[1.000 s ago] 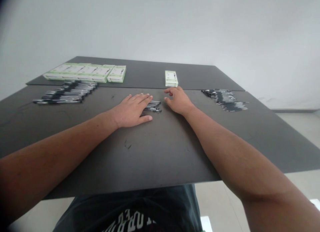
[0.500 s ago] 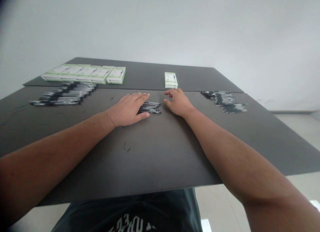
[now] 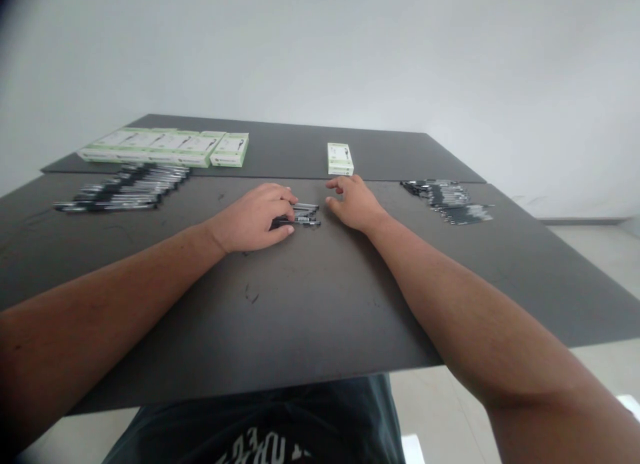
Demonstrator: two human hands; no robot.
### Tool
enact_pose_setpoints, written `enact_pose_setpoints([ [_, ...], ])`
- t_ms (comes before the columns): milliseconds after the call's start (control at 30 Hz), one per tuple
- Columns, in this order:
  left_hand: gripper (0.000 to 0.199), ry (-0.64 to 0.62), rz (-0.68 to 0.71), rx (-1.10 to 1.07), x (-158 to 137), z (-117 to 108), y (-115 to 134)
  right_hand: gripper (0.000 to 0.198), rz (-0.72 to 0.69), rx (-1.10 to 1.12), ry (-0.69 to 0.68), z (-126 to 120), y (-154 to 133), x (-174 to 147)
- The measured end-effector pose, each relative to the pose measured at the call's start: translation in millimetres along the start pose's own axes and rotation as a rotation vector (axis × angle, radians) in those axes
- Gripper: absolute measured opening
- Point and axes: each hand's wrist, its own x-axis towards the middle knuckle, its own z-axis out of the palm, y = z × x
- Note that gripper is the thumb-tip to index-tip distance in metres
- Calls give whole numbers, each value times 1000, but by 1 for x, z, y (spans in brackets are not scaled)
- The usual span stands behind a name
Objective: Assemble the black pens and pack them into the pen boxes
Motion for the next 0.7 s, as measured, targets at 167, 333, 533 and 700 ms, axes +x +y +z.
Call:
enact_pose_setpoints([
  [167,16,-2,-1,-22,0,0,-1,41,8,3,-12,-1,-1,0],
  [333,19,6,0,-21,-1,-1,-1,43,26,-1,-21,-2,-4,-1],
  [533,19,25,28,-26,0,1,-5,45,29,-2,-23,-2,-5,-1],
  [700,19,22,11,-17,0,1,-6,43,25,-4,-23,-2,-5,-1],
])
